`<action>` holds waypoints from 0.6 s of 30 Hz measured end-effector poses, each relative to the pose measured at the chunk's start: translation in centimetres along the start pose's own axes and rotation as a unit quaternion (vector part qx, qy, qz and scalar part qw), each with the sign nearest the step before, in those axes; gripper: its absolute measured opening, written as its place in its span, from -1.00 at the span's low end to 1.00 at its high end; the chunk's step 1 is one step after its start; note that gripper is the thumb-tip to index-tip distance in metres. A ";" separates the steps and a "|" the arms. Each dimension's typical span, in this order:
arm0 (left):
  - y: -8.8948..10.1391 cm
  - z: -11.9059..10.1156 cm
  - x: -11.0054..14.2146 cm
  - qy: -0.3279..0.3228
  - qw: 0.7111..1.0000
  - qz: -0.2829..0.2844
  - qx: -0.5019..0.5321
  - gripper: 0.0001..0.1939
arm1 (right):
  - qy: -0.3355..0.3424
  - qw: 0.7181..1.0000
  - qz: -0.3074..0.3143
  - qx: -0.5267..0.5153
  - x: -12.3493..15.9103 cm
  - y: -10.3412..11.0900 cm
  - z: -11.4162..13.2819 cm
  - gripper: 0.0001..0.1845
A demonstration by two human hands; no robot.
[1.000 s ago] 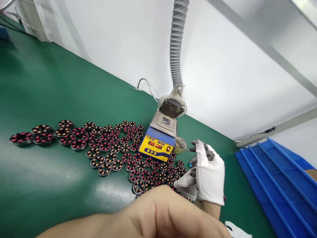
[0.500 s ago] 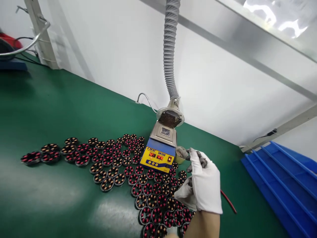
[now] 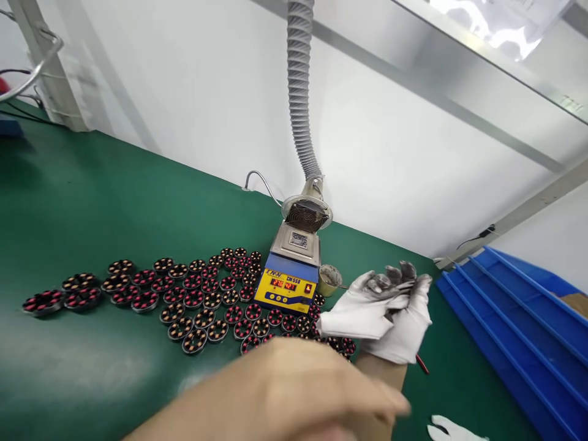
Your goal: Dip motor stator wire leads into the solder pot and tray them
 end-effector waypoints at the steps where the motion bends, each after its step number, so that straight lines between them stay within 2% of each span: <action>1: 0.9 0.0 0.0 0.010 0.998 -0.028 -0.049 -0.75 | -0.010 1.000 -0.016 -0.017 -0.5 0.7 -0.1 -0.75; 4: 2.1 1.3 0.2 0.065 0.984 -0.061 -0.156 -0.79 | -0.013 0.999 -0.041 -0.026 -1.8 2.3 -0.2 -0.75; 7: 1.6 3.0 -0.2 0.083 0.985 -0.057 -0.143 -0.74 | -0.004 0.999 -0.039 -0.031 -2.5 3.2 -0.2 -0.75; 9: 1.0 4.6 -0.9 0.087 0.990 -0.069 -0.083 -0.68 | 0.008 0.998 -0.035 -0.042 -2.3 3.2 0.1 -0.74; 11: 0.3 6.8 -1.7 0.108 0.988 -0.100 0.045 -0.73 | 0.019 0.998 -0.036 -0.055 -1.5 2.8 0.5 -0.74; 14: -0.1 10.6 -2.6 0.137 0.941 -0.186 0.248 -0.84 | 0.018 0.997 -0.023 -0.075 0.4 1.1 0.7 -0.78; 16: 0.7 12.3 -2.7 0.134 0.906 -0.255 0.309 -0.83 | 0.004 0.998 0.011 -0.066 1.6 -0.7 0.4 -0.77; 18: 2.4 12.9 -2.4 0.118 0.879 -0.325 0.327 -0.75 | 0.008 0.997 0.062 -0.040 2.6 -2.7 0.0 -0.72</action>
Point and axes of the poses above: each hand's wrist, its own x-axis away from the middle knuckle, its own y-axis out of the back of the hand, z = x × y, the point moved 9 cm from there along -x, towards the middle knuckle, and after that the axes turned 3 degrees about -z, right-handed, at the moved point
